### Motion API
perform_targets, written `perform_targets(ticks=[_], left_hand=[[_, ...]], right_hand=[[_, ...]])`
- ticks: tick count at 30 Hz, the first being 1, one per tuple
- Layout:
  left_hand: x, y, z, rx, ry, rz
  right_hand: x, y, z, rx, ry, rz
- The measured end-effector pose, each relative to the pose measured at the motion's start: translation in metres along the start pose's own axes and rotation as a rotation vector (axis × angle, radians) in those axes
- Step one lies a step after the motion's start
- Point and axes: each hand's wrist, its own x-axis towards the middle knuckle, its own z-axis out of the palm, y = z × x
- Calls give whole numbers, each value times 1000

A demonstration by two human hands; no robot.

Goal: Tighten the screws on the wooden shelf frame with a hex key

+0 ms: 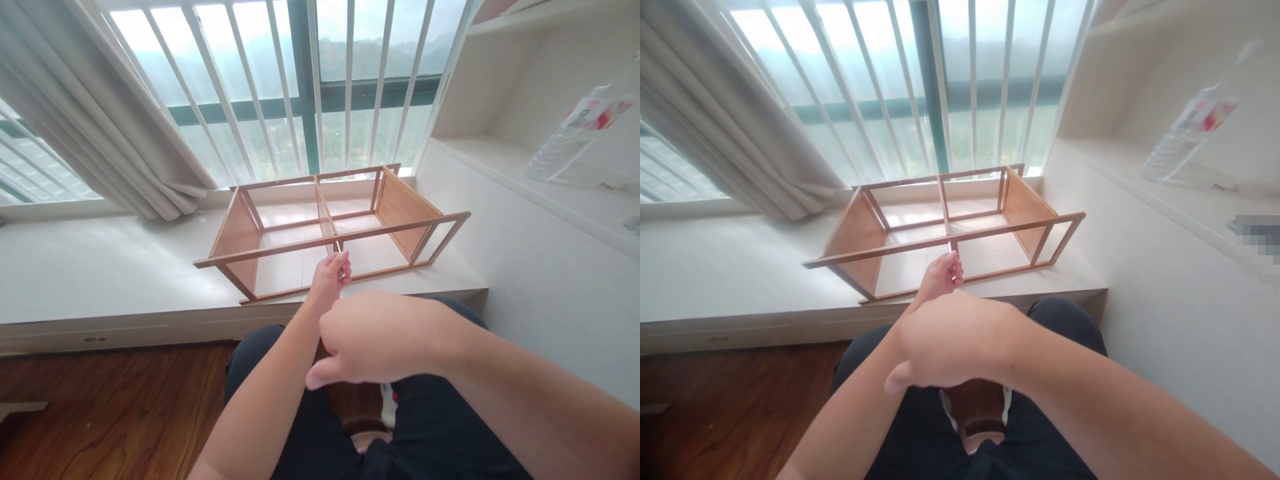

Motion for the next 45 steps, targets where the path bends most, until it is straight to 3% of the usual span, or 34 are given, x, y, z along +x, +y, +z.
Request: perform_targets(ticks=[3,9,12,19,30,35,37,40,45], left_hand=[[0,-3,-2,4,8,4],[-4,-7,-2,25,32,26],[-4,-8,-2,35,31,27],[-2,-11,-5,56,67,56],[-10,-17,-9,109,57,124],[-36,-46,7,123,195,253],[-53,-63,18,161,223,193],[-71,-83,34,186,148,42],[-67,-84,58,64,95,-156]], right_hand=[[4,21,-6,-46,-211,155],[13,94,5,-24,93,289],[22,114,4,-19,199,284],[39,125,2,-43,320,208],[51,138,28,435,424,35],[54,144,34,455,462,18],[55,146,34,442,477,30],[55,146,34,431,526,32],[57,140,37,467,551,26]])
